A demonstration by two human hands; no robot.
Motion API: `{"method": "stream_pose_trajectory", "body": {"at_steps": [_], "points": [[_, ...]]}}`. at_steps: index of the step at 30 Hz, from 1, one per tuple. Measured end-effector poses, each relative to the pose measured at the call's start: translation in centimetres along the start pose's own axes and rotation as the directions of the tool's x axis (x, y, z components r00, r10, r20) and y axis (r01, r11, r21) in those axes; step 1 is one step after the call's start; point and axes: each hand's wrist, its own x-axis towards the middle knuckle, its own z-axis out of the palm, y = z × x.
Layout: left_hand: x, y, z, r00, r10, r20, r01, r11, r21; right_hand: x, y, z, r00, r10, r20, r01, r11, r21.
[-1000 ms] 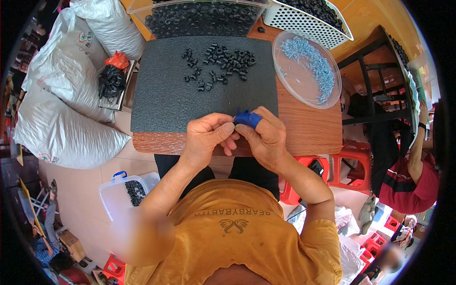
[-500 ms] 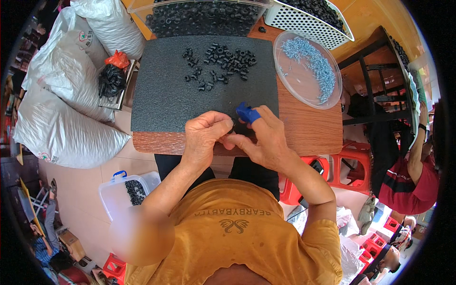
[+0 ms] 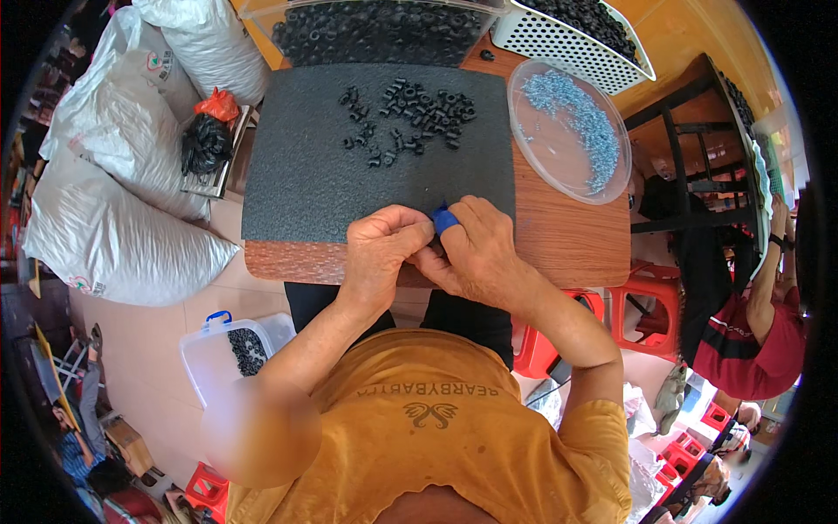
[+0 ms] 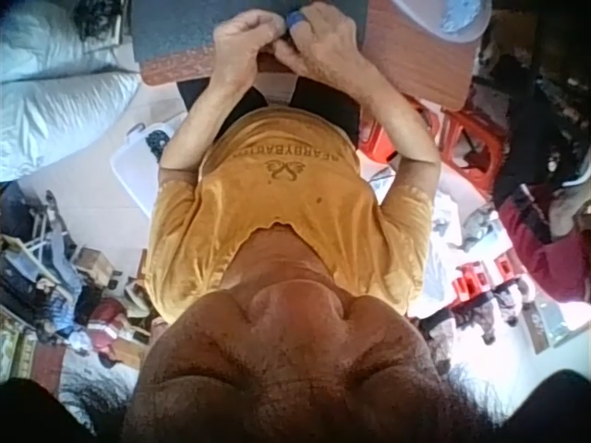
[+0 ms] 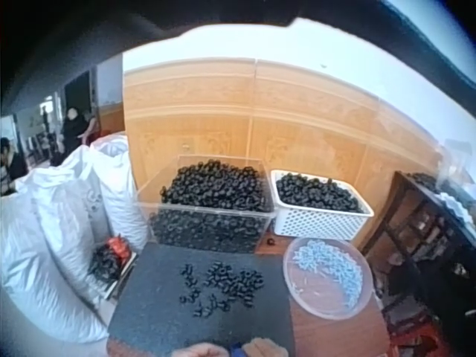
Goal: The person assembles small black plastic components by hand at a workstation.
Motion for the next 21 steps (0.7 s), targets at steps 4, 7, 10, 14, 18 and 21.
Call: {"method": "stream_pose_trajectory", "body": {"at_steps": [4, 7, 10, 14, 18, 21], "points": [[0.1, 0.0, -0.2, 0.999, -0.036, 0.005, 0.036, 0.999, -0.018, 0.0, 0.5, 0.4, 0.997, -0.064, -0.048, 0.063, 0.998, -0.024], [0.2, -0.2, -0.4, 0.998, -0.057, 0.025, 0.058, 0.998, -0.032, -0.1, 1.0, 0.7, 0.993, -0.096, -0.075, 0.096, 0.995, -0.003], [0.3, -0.3, -0.7, 0.995, -0.089, 0.051, 0.091, 0.995, -0.046, 0.1, 1.1, 0.4, 0.994, -0.083, -0.07, 0.085, 0.996, 0.021], [0.3, -0.1, -1.3, 0.978, -0.138, 0.154, 0.14, 0.99, -0.003, 0.1, 1.4, 0.5, 0.995, -0.047, -0.091, 0.05, 0.998, 0.034], [0.2, -0.2, -1.9, 0.956, -0.204, 0.211, 0.203, 0.979, 0.025, -0.1, 1.3, 0.5, 0.995, -0.076, -0.07, 0.079, 0.996, 0.036], [0.2, -0.5, -1.9, 0.957, -0.201, 0.208, 0.192, 0.979, 0.064, -0.3, 1.4, 0.9, 0.99, -0.103, -0.092, 0.106, 0.994, 0.029]]}}
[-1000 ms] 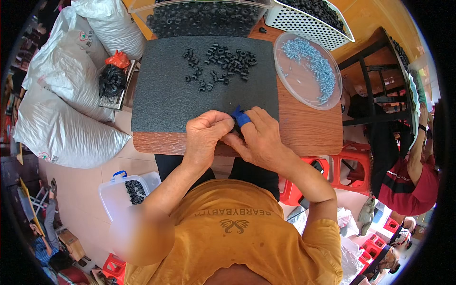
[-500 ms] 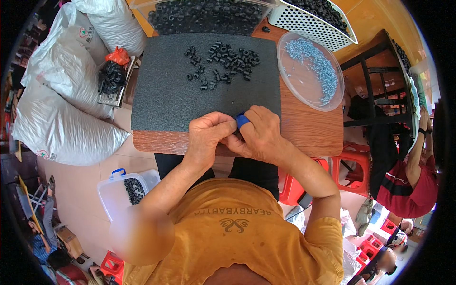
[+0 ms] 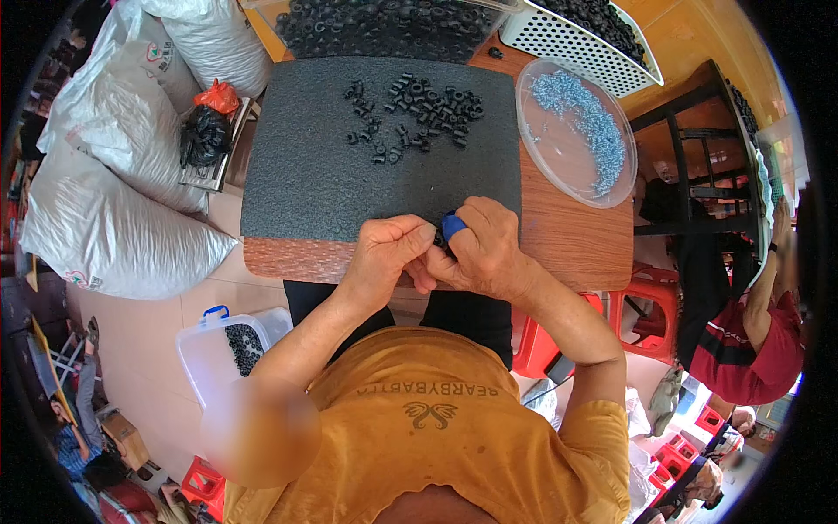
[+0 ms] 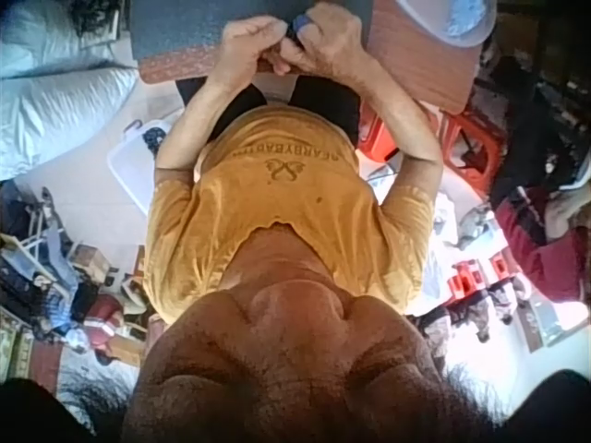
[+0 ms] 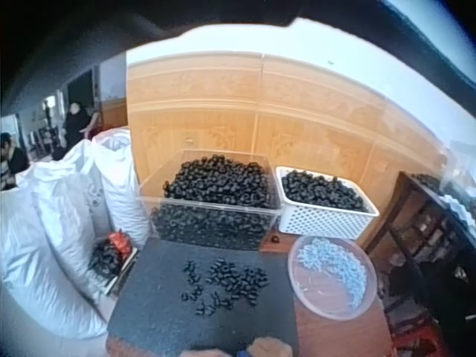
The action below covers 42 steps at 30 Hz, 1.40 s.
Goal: The person assembles small black plastic components by hand at a workstation.
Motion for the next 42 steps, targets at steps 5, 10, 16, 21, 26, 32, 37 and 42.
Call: {"method": "stream_pose_trajectory", "body": {"at_steps": [5, 10, 16, 21, 26, 32, 37, 42], "points": [[0.1, -0.6, -0.1, 0.999, 0.042, -0.024, -0.041, 0.998, 0.048, 0.2, 0.3, 0.3, 0.997, -0.076, 0.012, 0.076, 0.997, -0.011], [0.2, -0.3, 0.3, 0.998, 0.065, -0.026, -0.063, 0.996, 0.07, 0.5, 0.8, -0.3, 0.982, -0.161, 0.097, 0.159, 0.987, 0.032], [0.3, -0.8, 0.6, 0.995, 0.086, -0.051, -0.082, 0.993, 0.084, 0.6, 1.3, -0.4, 0.995, -0.055, 0.083, 0.053, 0.998, 0.031], [-0.3, -1.0, 0.6, 0.993, 0.118, -0.017, -0.115, 0.987, 0.109, 2.2, 5.6, -4.5, 0.994, 0.085, -0.065, -0.098, 0.969, -0.229], [-0.5, -0.9, 0.7, 0.987, 0.16, -0.006, -0.156, 0.971, 0.181, 5.8, 15.1, -11.3, 0.832, 0.466, -0.3, -0.554, 0.669, -0.496], [0.0, -1.5, 0.8, 0.977, 0.215, -0.006, -0.21, 0.962, 0.177, 7.0, 24.0, -17.3, 0.609, 0.676, -0.415, -0.788, 0.46, -0.408], [-0.8, -1.5, 0.6, 0.976, 0.219, 0.01, -0.217, 0.956, 0.195, 6.1, 17.6, -14.6, 0.562, 0.805, -0.191, -0.797, 0.588, 0.134], [-0.5, -1.1, 1.4, 0.982, 0.169, -0.085, -0.155, 0.977, 0.149, 3.2, 7.2, -9.3, 0.468, 0.841, 0.273, -0.688, 0.153, 0.709]]}}
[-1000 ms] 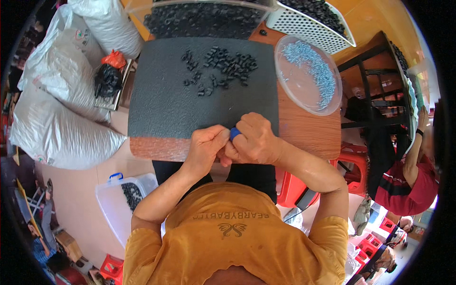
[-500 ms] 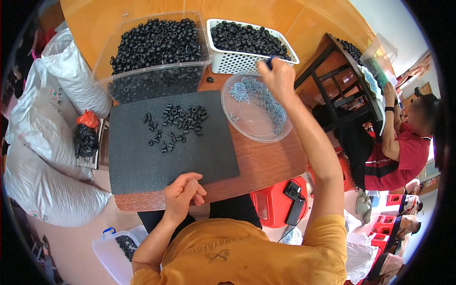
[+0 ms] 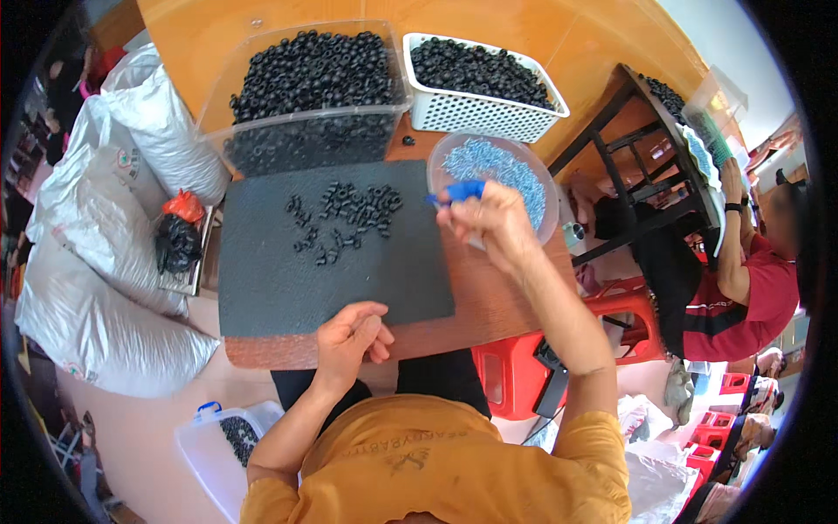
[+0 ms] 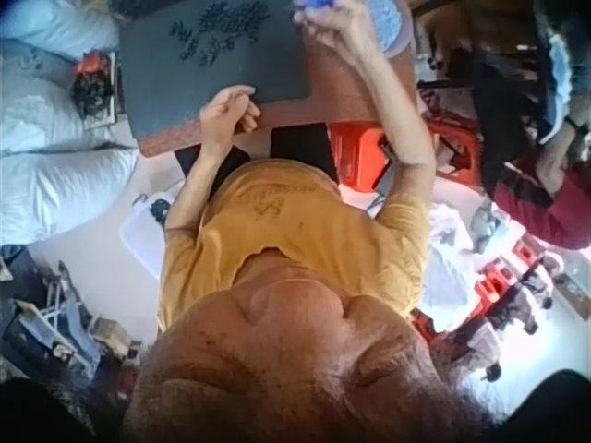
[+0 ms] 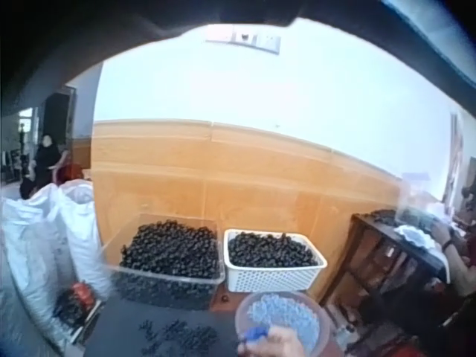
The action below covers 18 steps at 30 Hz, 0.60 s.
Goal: The person assembles small black plastic components by hand at a workstation.
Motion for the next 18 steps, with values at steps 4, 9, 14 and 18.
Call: {"method": "stream_pose_trajectory", "body": {"at_steps": [4, 9, 14, 18], "points": [[-0.6, 0.9, 1.2, 0.971, 0.233, -0.05, -0.228, 0.969, 0.09, -4.4, 1.5, 3.2, 0.956, 0.191, 0.221, -0.226, 0.963, 0.147], [-0.6, 3.0, 1.0, 0.851, 0.519, -0.085, -0.454, 0.807, 0.377, -6.8, 2.1, 5.3, 0.885, 0.161, 0.437, -0.291, 0.923, 0.25], [-1.2, 3.8, 0.7, 0.742, 0.669, 0.038, -0.551, 0.577, 0.603, -8.4, 3.3, 6.4, 0.837, 0.144, 0.528, -0.344, 0.889, 0.302], [-1.6, 3.8, 1.0, 0.709, 0.699, 0.088, -0.584, 0.514, 0.628, -9.7, 3.7, 7.0, 0.821, 0.165, 0.547, -0.403, 0.846, 0.349]]}}
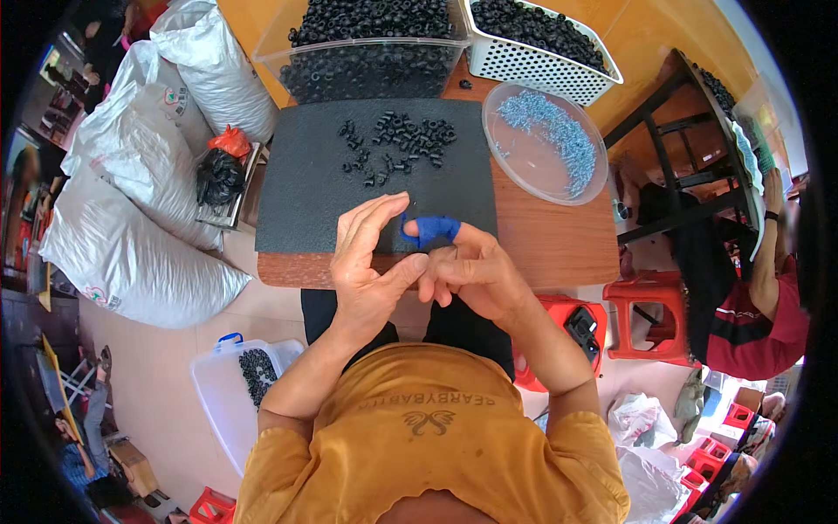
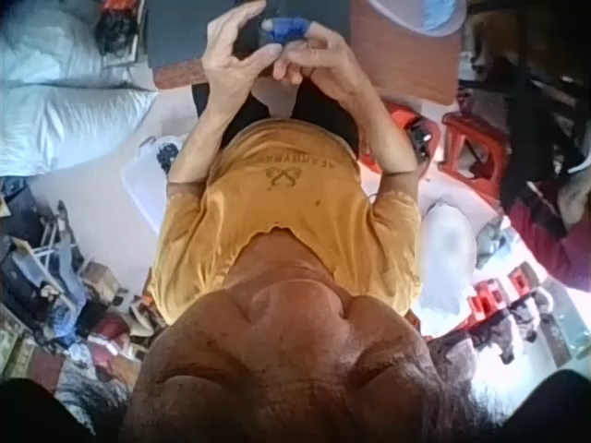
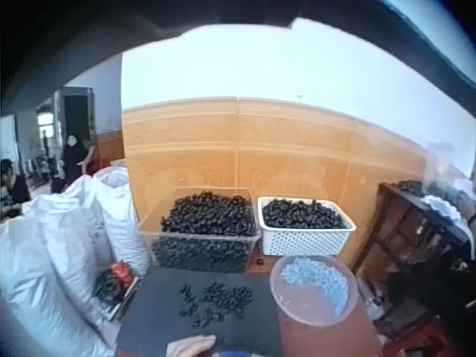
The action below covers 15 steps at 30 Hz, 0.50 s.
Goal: The person assembles small black plastic components by hand at a workstation.
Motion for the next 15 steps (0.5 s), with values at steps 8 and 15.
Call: {"method": "stream_pose_trajectory", "body": {"at_steps": [8, 15], "points": [[-1.2, 0.6, 0.6, 0.999, 0.053, 0.0, -0.053, 0.995, 0.084, -1.4, 1.0, 0.6, 1.0, -0.015, 0.02, 0.013, 0.996, 0.092], [-1.6, 0.7, 0.6, 0.982, 0.185, -0.028, -0.174, 0.959, 0.224, -2.2, 1.9, 0.6, 0.997, -0.042, 0.066, 0.024, 0.965, 0.26]]}}
